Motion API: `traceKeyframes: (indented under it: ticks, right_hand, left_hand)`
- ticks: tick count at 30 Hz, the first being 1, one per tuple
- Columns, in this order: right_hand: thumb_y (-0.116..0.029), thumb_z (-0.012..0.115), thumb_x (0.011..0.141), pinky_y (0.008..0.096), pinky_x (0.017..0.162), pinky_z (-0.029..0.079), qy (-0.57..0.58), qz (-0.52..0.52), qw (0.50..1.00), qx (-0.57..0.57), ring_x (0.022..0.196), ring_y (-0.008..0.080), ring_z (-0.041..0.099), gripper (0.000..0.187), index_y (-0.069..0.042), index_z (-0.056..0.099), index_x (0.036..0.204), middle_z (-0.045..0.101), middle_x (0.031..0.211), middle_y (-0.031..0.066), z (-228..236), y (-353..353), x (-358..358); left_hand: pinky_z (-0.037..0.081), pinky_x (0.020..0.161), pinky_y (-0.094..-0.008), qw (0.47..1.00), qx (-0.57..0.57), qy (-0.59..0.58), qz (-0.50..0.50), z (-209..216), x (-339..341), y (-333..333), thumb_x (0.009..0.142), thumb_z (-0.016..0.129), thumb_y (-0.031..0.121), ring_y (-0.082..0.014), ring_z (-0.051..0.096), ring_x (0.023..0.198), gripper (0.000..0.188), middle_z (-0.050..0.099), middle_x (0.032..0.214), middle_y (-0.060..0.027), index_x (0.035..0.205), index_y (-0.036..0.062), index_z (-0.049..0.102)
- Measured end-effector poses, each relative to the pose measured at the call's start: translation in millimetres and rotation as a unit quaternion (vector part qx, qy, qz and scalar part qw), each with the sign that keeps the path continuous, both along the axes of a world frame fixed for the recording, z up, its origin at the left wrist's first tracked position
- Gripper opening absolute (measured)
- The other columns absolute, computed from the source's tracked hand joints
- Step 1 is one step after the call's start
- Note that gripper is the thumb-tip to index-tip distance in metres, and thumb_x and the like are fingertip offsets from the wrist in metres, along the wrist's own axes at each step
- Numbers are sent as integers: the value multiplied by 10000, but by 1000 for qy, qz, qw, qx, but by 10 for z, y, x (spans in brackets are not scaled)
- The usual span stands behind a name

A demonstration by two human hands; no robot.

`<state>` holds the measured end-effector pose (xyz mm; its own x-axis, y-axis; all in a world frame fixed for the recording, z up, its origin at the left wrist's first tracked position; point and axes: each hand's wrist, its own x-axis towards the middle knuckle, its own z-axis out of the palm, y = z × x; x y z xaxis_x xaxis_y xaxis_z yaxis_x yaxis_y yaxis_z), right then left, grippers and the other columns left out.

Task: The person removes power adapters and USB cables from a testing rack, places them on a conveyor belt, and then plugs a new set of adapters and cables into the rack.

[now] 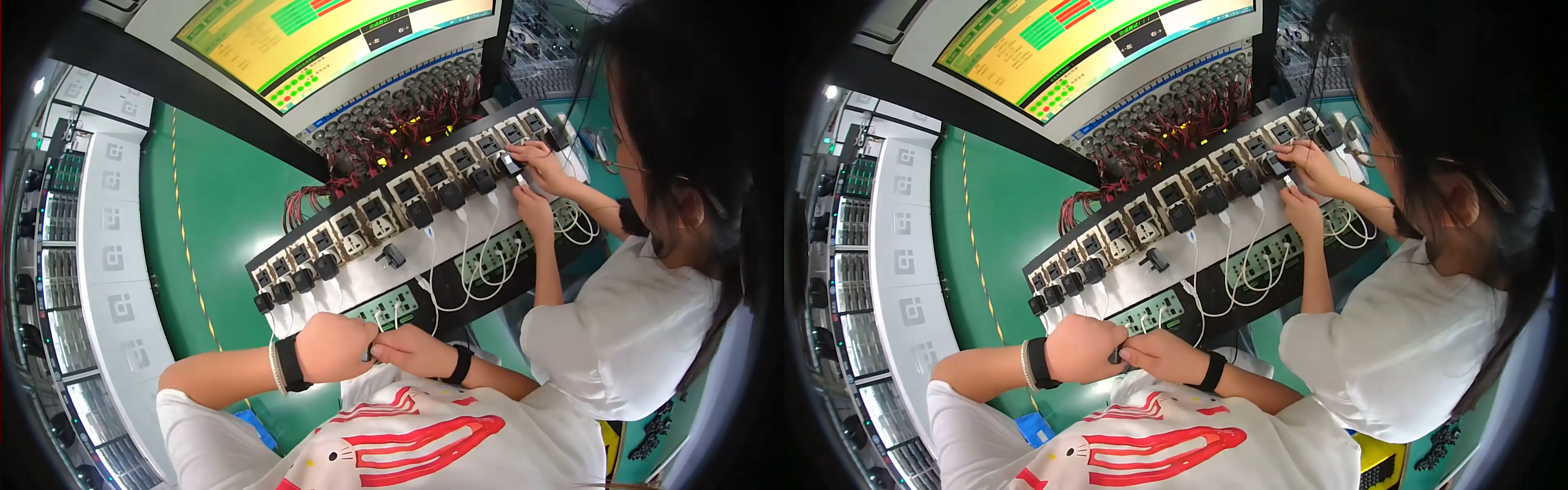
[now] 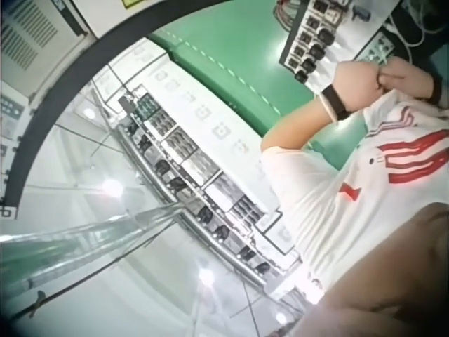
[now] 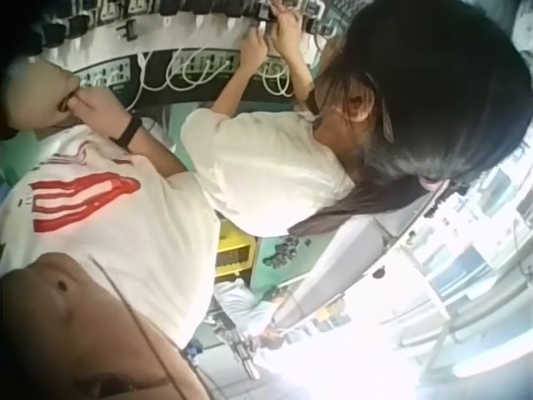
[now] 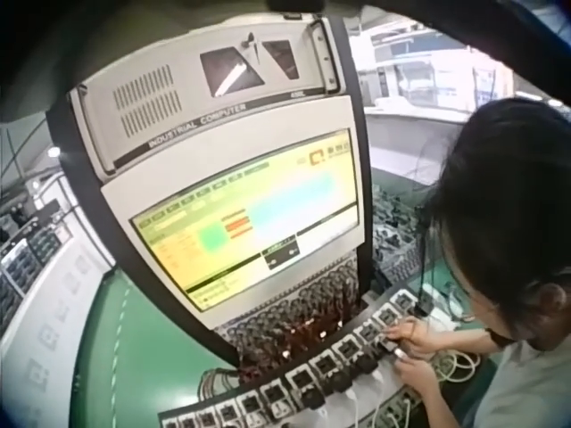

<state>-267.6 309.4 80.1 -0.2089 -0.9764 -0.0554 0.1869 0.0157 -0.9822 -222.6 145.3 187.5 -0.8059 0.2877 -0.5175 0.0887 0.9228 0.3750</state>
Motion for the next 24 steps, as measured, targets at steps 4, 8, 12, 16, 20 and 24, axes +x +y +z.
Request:
traceKeyframes:
  ticks: [4, 8, 12, 16, 20, 24]
  right_hand:
    - [-251, 463, 950, 338, 615, 449, -58, -13, 998, -20, 640, 285, 556, 276, -1, 577, 919, 566, 716, 168, 149, 43, 152]
    - [-251, 449, 957, 324, 602, 438, -41, -97, 994, 0, 622, 225, 554, 289, 3, 574, 896, 559, 691, 138, 218, -46, 313]
    - [-251, 445, 958, 307, 547, 393, -101, -66, 992, 40, 557, 175, 456, 305, 11, 542, 834, 496, 631, 104, 216, 29, 353]
    - [-247, 445, 954, 307, 531, 377, -105, -2, 994, 20, 539, 165, 426, 293, 4, 544, 840, 465, 608, 101, 340, 48, 313]
    - [-225, 444, 942, 318, 552, 404, -74, 12, 997, 6, 554, 211, 464, 264, 3, 558, 870, 505, 638, 121, 380, 14, 313]
    - [-224, 469, 930, 212, 426, 262, -172, -246, 949, 100, 481, 29, 355, 280, -80, 495, 691, 400, 560, -55, -184, 291, 150]
  left_hand:
    - [479, 518, -410, 997, 22, -27, -67, 230, -49, -51, 734, 605, 298, -303, 603, 596, 214, 580, 661, -83, 741, 90, 552]
    - [475, 530, -411, 998, 11, -34, -61, 250, -63, -131, 754, 606, 336, -308, 601, 621, 239, 586, 681, -93, 772, 100, 572]
    - [465, 599, -425, 984, 122, -127, -6, 144, -23, -184, 731, 623, 319, -348, 581, 677, 264, 583, 703, -131, 781, 67, 564]
    - [474, 596, -420, 985, 91, -147, -20, 312, 87, -139, 720, 639, 276, -341, 582, 668, 236, 581, 691, -128, 778, 61, 562]
    - [482, 566, -413, 993, 71, -88, 26, 438, 269, -111, 711, 641, 236, -333, 587, 650, 203, 588, 708, -118, 798, 73, 558]
    - [485, 575, -434, 955, -195, 66, 213, 483, 293, -849, 742, 571, 126, -345, 598, 651, 125, 585, 708, -163, 830, 38, 569]
